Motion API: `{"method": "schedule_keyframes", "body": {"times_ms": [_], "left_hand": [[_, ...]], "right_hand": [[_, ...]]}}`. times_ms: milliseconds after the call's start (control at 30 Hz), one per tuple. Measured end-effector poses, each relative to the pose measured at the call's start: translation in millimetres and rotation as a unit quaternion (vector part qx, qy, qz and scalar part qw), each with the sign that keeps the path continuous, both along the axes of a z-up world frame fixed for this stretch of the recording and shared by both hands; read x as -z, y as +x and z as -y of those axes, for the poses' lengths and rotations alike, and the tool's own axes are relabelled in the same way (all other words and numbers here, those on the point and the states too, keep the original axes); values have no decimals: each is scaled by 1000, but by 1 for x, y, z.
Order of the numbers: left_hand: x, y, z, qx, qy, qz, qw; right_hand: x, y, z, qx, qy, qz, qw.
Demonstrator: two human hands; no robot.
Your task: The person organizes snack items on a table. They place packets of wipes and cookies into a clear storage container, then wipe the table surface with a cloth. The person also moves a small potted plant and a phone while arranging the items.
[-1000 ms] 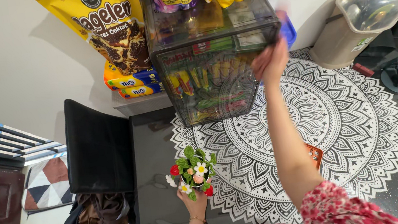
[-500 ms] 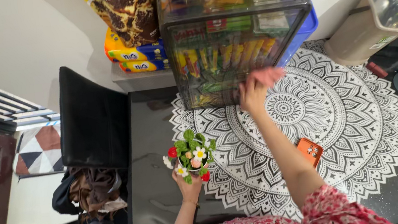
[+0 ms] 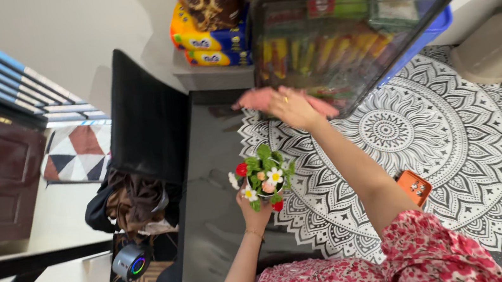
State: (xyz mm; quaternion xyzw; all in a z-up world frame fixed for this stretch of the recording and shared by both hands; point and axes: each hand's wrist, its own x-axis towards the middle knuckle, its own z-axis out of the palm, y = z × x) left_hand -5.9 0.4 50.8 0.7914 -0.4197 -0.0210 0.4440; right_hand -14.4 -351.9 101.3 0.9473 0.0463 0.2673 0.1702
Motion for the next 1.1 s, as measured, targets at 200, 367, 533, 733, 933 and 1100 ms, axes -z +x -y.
{"method": "schedule_keyframes", "body": {"times_ms": [200,367,533,733,933,1100], "left_hand": [[-30,21,-45,98,51,56,992],[-72,103,-72,-205,-28,136,969],[-95,235,-53,-258,-282,-21,924],[-81,296,-81,-65,-190,-259,945],[-87,304,-118,-3,-60,-301,952],[-89,337,-116,49,-47,-314,947]], "right_hand": [[47,-94,-86,77,522,-187,828],[35,-125,-87,89,304,-166,934],[70,-125,-88,93,400,-137,902],[70,-121,-90,124,420,-120,891],[67,-114,-87,163,451,-101,871],[65,-103,-74,211,433,-117,868]]}}
